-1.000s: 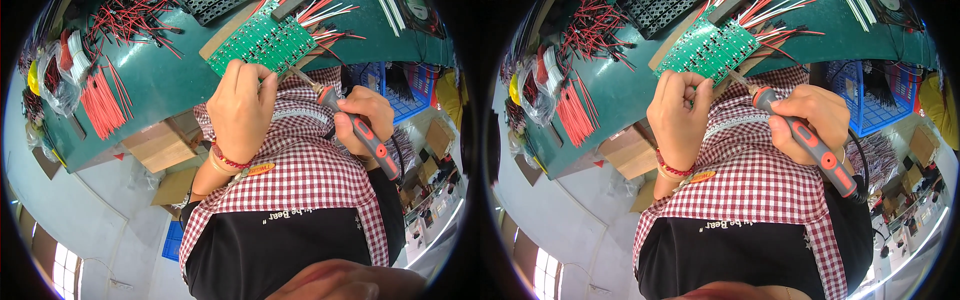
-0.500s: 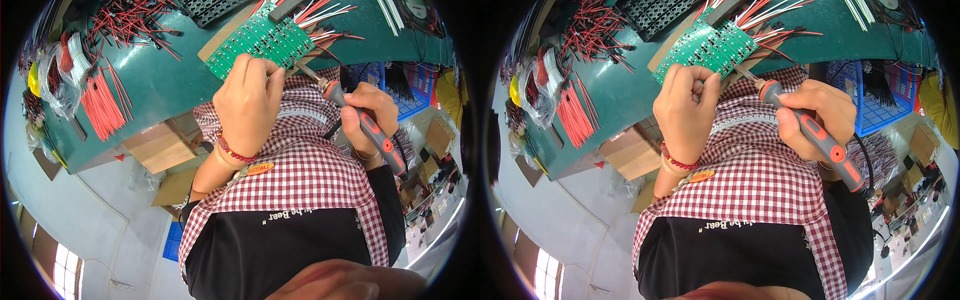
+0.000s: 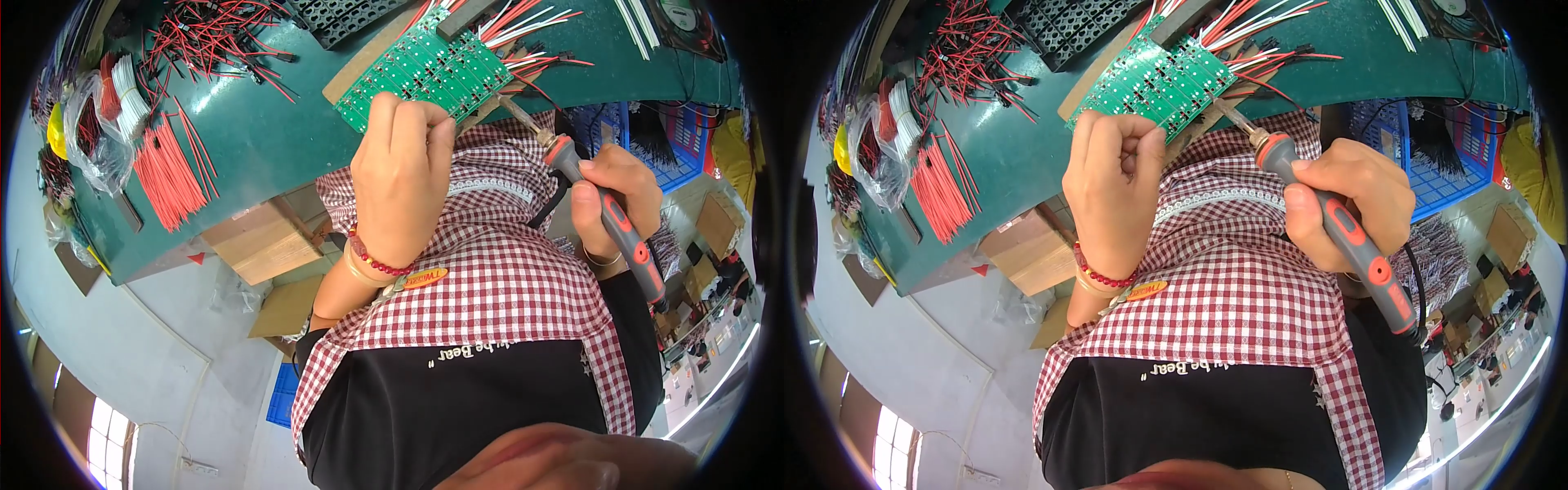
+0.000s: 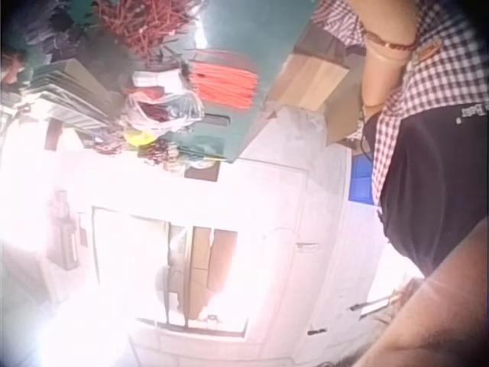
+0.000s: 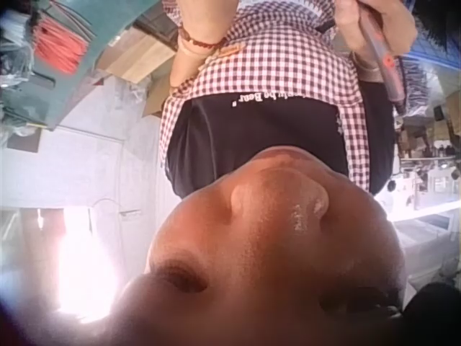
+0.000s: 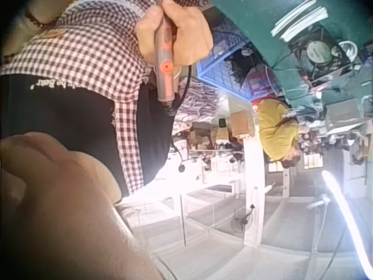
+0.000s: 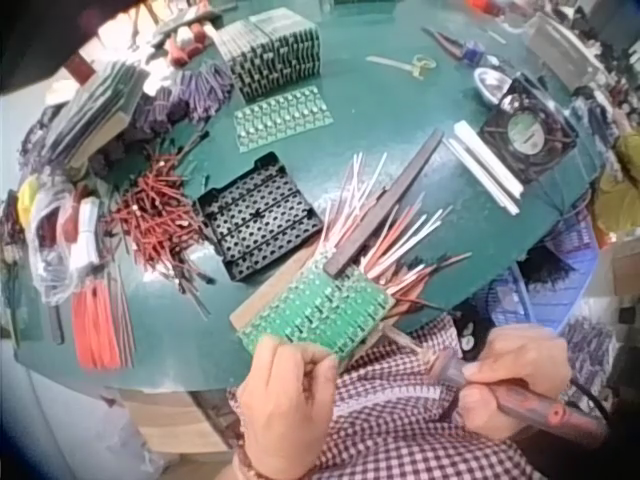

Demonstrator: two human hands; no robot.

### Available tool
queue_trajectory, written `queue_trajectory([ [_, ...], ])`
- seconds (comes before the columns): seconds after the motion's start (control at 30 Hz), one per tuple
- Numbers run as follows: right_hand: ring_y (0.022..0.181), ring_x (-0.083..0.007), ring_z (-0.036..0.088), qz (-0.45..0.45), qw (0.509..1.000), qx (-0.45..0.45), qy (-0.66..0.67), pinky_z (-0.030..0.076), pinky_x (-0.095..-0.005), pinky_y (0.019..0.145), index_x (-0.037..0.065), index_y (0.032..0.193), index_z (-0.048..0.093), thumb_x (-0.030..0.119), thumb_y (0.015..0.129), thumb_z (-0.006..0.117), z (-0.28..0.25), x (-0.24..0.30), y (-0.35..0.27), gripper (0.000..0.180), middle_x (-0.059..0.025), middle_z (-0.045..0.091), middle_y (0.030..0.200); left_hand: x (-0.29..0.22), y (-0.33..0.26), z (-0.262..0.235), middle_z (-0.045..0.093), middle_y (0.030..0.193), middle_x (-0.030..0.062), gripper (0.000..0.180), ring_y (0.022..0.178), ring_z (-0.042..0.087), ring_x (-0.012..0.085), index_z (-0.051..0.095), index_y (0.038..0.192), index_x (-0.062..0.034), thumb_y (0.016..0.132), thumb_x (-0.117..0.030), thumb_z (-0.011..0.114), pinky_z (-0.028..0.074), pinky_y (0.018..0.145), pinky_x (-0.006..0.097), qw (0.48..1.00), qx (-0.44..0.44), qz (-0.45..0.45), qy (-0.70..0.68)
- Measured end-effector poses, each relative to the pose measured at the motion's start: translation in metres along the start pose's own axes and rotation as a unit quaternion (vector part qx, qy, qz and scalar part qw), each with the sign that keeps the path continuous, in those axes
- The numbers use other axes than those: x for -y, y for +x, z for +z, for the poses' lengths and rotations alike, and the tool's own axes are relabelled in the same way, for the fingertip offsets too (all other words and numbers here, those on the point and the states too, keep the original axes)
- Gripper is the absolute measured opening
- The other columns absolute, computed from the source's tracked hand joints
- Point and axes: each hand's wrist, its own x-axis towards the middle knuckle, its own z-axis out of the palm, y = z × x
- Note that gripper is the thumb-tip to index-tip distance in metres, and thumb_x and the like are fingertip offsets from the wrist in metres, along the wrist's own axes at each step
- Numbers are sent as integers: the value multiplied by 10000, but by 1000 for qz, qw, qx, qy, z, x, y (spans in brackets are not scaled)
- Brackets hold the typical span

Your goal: The person inserts wires into a circuit board, places a cardboard backing behind the board, and solders the wire connections using a soldering iron.

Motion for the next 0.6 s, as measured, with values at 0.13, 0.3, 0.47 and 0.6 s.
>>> queue_trajectory([
  [0.13,432,-178,519,-5,1000,4,-6,398,-276,417,-44,814,628,3,661,696,1,-3,2,174,-92,581,596,-5,5,7,524,794,88,163,621,577,264,562,838,-55,782,-44,715,468,532,359,1000,19,17,9],
  [0.3,521,-166,501,52,998,44,13,386,-292,498,-25,875,601,28,744,675,0,-2,-3,160,-94,579,660,-4,9,13,561,752,69,131,568,567,159,605,809,-14,778,6,731,443,505,276,999,-6,28,19],
  [0.47,453,-205,551,18,999,35,0,434,-294,445,-43,840,637,-7,640,700,2,-4,4,213,-93,593,608,-5,10,14,568,756,73,126,582,580,168,605,804,-16,775,5,726,452,513,286,999,-3,29,25],
  [0.6,470,-218,561,11,998,65,-14,439,-298,447,-34,839,640,-9,630,703,1,0,7,221,-94,595,621,-5,11,16,533,782,86,152,619,591,268,557,819,-59,795,-61,706,476,527,360,999,16,34,28],
])
